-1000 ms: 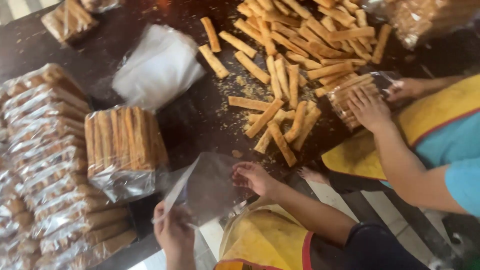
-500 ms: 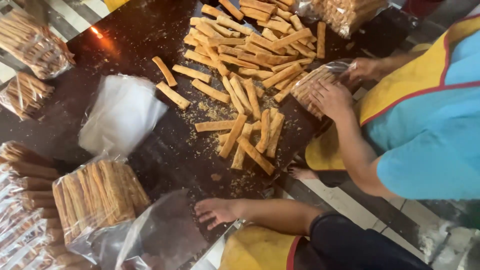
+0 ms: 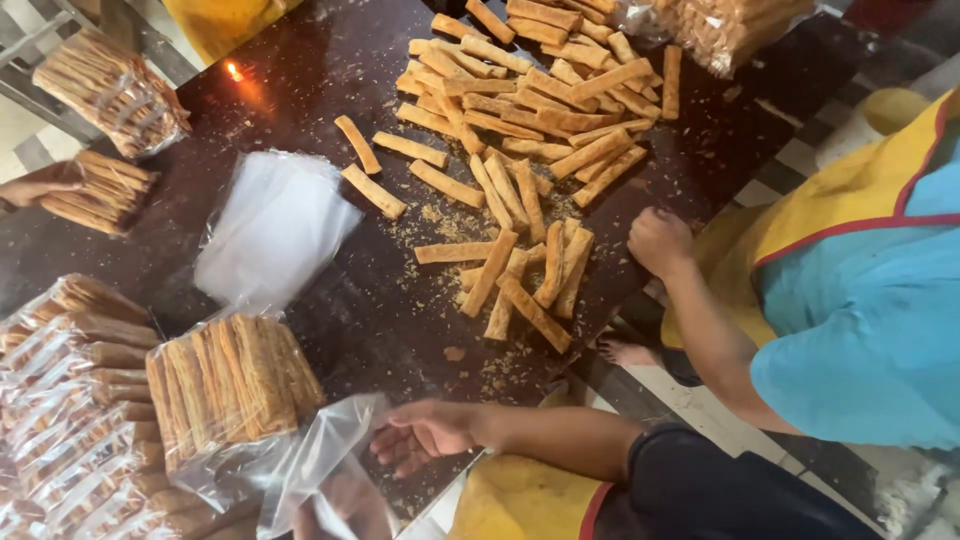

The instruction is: The person packs fried snack sticks into clear plastic bags at a work table, aligning a bundle of sticks by hand, sliding them into a bag, and placing the filled bag with a growing stack of finished bags on the table.

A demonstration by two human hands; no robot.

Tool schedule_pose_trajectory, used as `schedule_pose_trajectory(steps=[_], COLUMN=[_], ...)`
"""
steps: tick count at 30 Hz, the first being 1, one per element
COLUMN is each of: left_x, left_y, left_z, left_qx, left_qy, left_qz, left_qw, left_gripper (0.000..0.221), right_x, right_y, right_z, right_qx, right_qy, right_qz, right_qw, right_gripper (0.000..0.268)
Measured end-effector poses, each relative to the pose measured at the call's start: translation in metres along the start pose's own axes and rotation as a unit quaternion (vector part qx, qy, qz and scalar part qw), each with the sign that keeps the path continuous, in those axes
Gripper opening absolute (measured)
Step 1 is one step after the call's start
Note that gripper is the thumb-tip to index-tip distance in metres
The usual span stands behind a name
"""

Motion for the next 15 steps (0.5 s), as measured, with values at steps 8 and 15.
schedule_pose_trajectory(steps=[8, 15], left_x=[-0.061, -0.067], left_y=[0.045, -0.042], left_z=[0.03, -0.121], left_qx=[-0.308, -0.735], left_qy=[0.223, 0.21], left_qz=[0.063, -0.3], left_qw=[0.923, 0.571], left_gripper=[0.036, 0.049], right_x=[0.052, 0.148], right_y=[-0.09, -0.114], right_z=[0.021, 0.029], right_qx=[0.282, 0.515], right_qy=[0.152, 0.362], right_qz=[0.279, 0.232], right_qw=[0.905, 0.742], right_gripper=[0.012, 0.018])
Point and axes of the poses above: each hand's wrist, its own x-axis away from the middle knuckle, its own z-axis out of the back of the hand, y = z × x, the point moved 4 cm from there along -x, towards the middle knuckle, and after that the axes turned 8 degrees about z, right-handed, at the moved point
